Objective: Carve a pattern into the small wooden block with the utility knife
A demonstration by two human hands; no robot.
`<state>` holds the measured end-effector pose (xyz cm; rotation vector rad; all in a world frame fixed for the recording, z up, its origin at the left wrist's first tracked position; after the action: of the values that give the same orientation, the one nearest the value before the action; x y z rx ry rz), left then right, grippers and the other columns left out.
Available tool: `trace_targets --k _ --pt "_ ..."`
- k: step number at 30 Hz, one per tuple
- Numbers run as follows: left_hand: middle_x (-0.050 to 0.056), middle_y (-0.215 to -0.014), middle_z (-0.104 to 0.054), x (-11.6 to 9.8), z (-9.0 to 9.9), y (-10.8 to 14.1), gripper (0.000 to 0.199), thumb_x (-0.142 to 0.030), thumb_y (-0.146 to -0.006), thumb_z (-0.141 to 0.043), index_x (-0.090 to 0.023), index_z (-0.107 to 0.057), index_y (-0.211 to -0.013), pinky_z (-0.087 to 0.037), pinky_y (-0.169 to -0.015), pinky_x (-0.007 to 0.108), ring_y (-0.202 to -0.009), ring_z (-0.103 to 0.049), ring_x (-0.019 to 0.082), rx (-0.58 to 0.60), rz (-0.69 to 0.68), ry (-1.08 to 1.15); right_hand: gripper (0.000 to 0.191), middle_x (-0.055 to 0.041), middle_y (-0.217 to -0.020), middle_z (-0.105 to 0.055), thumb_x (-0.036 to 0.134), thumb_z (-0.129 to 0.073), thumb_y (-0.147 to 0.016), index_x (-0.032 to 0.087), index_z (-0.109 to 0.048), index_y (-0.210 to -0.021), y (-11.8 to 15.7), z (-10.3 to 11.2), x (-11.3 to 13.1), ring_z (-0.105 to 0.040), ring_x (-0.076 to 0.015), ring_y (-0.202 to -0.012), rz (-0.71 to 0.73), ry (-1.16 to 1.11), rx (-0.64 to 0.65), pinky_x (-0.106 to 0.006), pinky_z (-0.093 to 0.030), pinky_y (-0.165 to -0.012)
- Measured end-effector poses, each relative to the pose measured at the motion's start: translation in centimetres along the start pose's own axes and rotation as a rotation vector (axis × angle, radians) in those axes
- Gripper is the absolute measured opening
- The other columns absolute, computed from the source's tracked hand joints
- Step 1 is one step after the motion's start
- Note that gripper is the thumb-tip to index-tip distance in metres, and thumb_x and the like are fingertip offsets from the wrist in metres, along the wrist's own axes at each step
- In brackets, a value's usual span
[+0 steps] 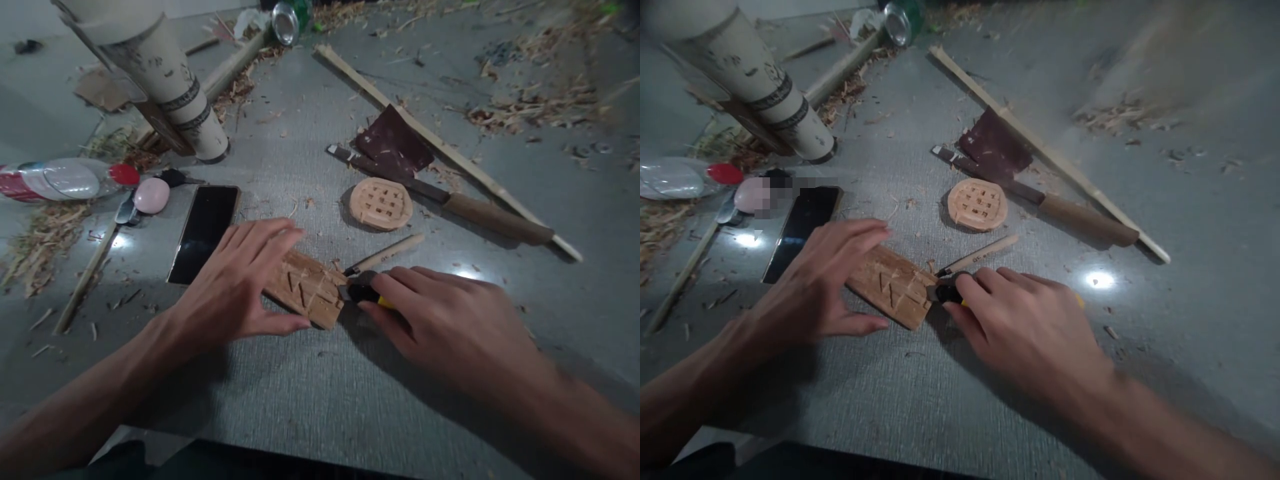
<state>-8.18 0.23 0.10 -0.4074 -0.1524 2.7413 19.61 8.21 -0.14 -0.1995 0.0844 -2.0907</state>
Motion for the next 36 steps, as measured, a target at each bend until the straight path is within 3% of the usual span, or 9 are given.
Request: trace_targets --k 4,6,15,23,36 --pt "0.021 -0.143 -0.06 -0.5 -0.1 0.0 0.072 -0.046 -0.091 -0.081 -0.011 -0.052 -0.147 -0.049 -0.109 0.053 -0.132 -0.058 0.037 0.079 -0.06 0.077 0.025 0.0018 -0.072 -0.061 0.038 -0.054 -0.107 0.025 -0.055 -0.086 0.0 0.1 0.1 -0.06 -0.0203 -0.061 0.01 0.005 -0.001 -0.035 -0.023 -0.058" --pt "0.02 -0.135 -0.062 -0.7 -0.2 0.1 0.065 -0.044 -0.091 -0.081 -0.011 -0.057 -0.142 -0.051 -0.106 0.052 -0.126 -0.059 0.036 0.082 -0.069 0.083 0.024 0.0018 -0.072 -0.061 0.038 -0.054 -0.107 0.025 -0.054 -0.086 0.0 0.2 0.2 -0.061 -0.0205 -0.061 0.023 0.002 0.006 -0.036 -0.023 -0.058" --pt "0.013 -0.108 -0.064 -1.5 -1.2 0.2 0.062 -0.068 -0.088 -0.076 -0.012 -0.065 -0.112 -0.053 -0.08 0.048 -0.095 -0.061 0.03 0.055 -0.094 0.079 0.027 0.0026 -0.067 -0.059 0.037 -0.051 -0.108 0.026 -0.055 -0.084 0.4 0.6 0.8 -0.056 -0.0193 -0.054 0.008 -0.024 0.009 -0.036 -0.022 -0.057" --pt "0.013 -0.109 -0.066 -2.0 -1.4 0.2 0.054 -0.065 -0.091 -0.074 -0.015 -0.064 -0.11 -0.052 -0.08 0.046 -0.095 -0.06 0.028 0.108 -0.087 0.135 0.03 0.0012 -0.068 -0.061 0.035 -0.046 -0.109 0.024 -0.056 -0.082 0.2 0.7 0.7 -0.055 -0.0178 -0.056 0.015 -0.054 0.039 -0.036 -0.022 -0.059" --pt "0.012 -0.109 -0.066 -2.1 -1.7 0.2 0.061 -0.068 -0.086 -0.077 -0.014 -0.065 -0.112 -0.051 -0.081 0.047 -0.096 -0.06 0.03 0.144 -0.019 0.154 0.028 0.0024 -0.069 -0.06 0.038 -0.049 -0.108 0.025 -0.053 -0.084 0.3 0.7 0.3 -0.057 -0.0186 -0.057 0.036 -0.051 0.05 -0.036 -0.022 -0.059"
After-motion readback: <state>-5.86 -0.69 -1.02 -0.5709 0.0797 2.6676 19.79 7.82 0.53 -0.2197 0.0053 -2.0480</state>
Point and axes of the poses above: each hand's wrist, its own y-axis away from the middle knuckle, its own z-axis out of the back of the hand, x = y × z, the point moved 1 cm from there along -y, towards the middle knuckle
